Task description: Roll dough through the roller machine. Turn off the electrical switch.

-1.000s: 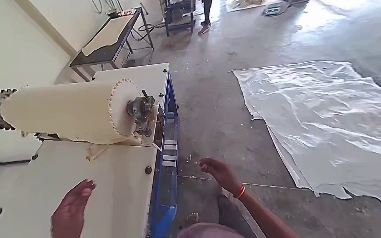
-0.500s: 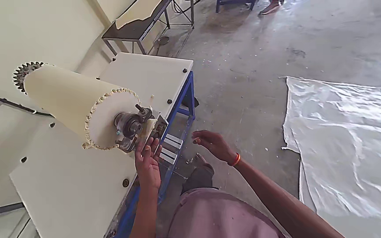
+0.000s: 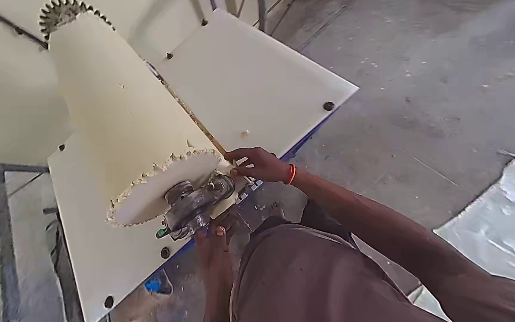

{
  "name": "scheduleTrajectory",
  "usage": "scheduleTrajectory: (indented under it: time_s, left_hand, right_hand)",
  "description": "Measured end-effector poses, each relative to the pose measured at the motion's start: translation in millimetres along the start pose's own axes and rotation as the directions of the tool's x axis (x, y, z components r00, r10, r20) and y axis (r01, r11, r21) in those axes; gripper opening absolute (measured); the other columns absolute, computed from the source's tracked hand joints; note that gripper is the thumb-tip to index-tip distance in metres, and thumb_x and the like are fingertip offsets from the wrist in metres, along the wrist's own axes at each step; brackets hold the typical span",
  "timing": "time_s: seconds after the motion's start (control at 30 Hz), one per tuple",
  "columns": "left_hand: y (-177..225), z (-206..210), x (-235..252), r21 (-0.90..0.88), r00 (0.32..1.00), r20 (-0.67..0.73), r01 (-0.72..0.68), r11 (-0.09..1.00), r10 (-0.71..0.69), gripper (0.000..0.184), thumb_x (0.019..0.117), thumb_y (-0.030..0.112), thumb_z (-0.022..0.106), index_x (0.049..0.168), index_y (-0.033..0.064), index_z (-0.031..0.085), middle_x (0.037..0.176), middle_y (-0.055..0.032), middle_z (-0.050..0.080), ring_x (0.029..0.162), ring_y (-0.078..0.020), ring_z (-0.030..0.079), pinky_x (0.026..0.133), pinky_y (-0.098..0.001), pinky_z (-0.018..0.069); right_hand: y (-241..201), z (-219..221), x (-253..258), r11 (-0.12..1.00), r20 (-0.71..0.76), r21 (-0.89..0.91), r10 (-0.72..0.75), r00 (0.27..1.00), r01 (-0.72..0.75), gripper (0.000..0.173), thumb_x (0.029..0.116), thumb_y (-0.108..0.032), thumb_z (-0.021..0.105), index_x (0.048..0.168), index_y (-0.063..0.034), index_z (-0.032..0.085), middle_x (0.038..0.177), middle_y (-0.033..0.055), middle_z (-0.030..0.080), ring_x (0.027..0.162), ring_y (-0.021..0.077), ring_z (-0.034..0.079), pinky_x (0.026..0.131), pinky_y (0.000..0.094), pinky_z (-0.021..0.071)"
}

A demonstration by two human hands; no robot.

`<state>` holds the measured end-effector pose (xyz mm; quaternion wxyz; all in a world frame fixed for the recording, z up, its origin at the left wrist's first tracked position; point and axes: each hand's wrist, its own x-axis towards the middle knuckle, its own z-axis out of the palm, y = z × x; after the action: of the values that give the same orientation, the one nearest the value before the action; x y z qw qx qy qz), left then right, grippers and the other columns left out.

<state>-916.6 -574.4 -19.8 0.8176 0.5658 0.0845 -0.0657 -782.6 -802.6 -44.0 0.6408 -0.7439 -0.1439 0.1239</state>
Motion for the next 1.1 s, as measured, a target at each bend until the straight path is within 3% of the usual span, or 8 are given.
scheduleTrajectory:
  time_s: [0.1,0.2,0.3,0.43,0.6,0.7,0.83,1.1]
  left_hand:
    - [-3,15,1,0.020,0.985,-0.168,-0.035,0.999,0.037,0.044,0.1016,0.013,0.055,0.141,0.0041,0.036,0.114,-0.0177,0.074,0.101,-0.0333,0.075,0.085,-0.0468,0.0635]
    - [-2,35,5,0.153,0.947,-0.318,-0.004,0.988,0.054,0.053,0.0916,0.008,0.068,0.136,0.0031,0.040,0.102,-0.0108,0.076,0.090,-0.0274,0.077,0.075,-0.0430,0.0661]
    - [-1,54,12,0.322,0.876,-0.471,0.063,0.945,0.101,0.052,0.0849,-0.001,0.064,0.132,-0.0041,0.043,0.092,-0.0050,0.076,0.080,-0.0214,0.077,0.071,-0.0383,0.0666]
    - [-6,78,12,0.166,0.772,-0.634,0.071,0.983,0.051,0.052,0.0969,0.002,0.047,0.146,-0.0007,0.031,0.104,-0.0129,0.073,0.086,-0.0255,0.076,0.073,-0.0409,0.0656]
    - [-6,98,24,0.023,0.598,-0.801,0.087,0.996,-0.034,0.040,0.1124,0.019,0.023,0.148,0.0030,0.032,0.104,-0.0170,0.072,0.083,-0.0305,0.076,0.070,-0.0464,0.0652]
    - [-5,98,33,0.005,0.552,-0.831,0.139,0.990,-0.073,0.037,0.1125,0.018,0.026,0.142,0.0007,0.039,0.101,-0.0191,0.071,0.076,-0.0309,0.075,0.061,-0.0449,0.0644]
    - [6,99,33,0.042,0.544,-0.833,0.244,0.969,-0.101,0.033,0.1099,0.008,0.034,0.142,-0.0010,0.037,0.092,-0.0194,0.073,0.069,-0.0290,0.075,0.057,-0.0408,0.0644]
    - [-4,101,33,0.084,0.546,-0.837,0.106,0.991,0.012,0.035,0.1013,-0.003,0.042,0.136,0.0005,0.041,0.086,-0.0100,0.072,0.064,-0.0206,0.073,0.053,-0.0350,0.0628]
  right_hand:
    - [8,-7,22,1.000,0.249,0.019,-0.026,0.968,0.023,0.041,0.0973,-0.028,0.070,0.126,-0.0003,0.068,0.122,0.0141,0.069,0.104,0.0160,0.067,0.090,0.0320,0.0559]
    - [7,-21,32,0.994,0.410,0.063,-0.111,0.905,0.093,0.044,0.0936,-0.024,0.074,0.129,0.0012,0.067,0.119,0.0180,0.070,0.104,0.0190,0.067,0.092,0.0336,0.0547]
    - [11,-26,44,0.989,0.463,0.118,-0.134,0.876,0.089,0.033,0.0982,-0.021,0.067,0.123,0.0018,0.069,0.104,0.0147,0.072,0.086,0.0116,0.066,0.079,0.0272,0.0551]
    - [18,-27,68,0.947,0.568,0.274,-0.021,0.823,-0.166,0.017,0.1021,-0.012,0.060,0.109,-0.0011,0.072,0.083,-0.0042,0.066,0.071,-0.0059,0.055,0.070,0.0146,0.0482]
    - [3,-28,83,0.952,0.709,0.065,0.167,0.685,-0.299,0.028,0.1003,-0.030,0.066,0.110,-0.0043,0.069,0.080,-0.0018,0.060,0.068,0.0012,0.050,0.068,0.0216,0.0449]
    - [-11,-21,88,0.943,0.688,-0.011,0.248,0.682,-0.332,0.038,0.0936,-0.035,0.075,0.110,-0.0017,0.068,0.089,0.0042,0.062,0.074,0.0062,0.054,0.071,0.0258,0.0458]
    - [-18,-5,83,0.878,0.626,0.078,0.326,0.708,-0.473,0.061,0.0871,-0.029,0.083,0.134,-0.0019,0.055,0.125,0.0149,0.065,0.098,0.0141,0.069,0.088,0.0308,0.0567]
    - [-3,0,76,0.843,0.574,0.240,0.277,0.771,-0.482,0.023,0.0858,-0.008,0.075,0.107,-0.0022,0.068,0.094,0.0029,0.072,0.075,0.0035,0.066,0.070,0.0220,0.0550]
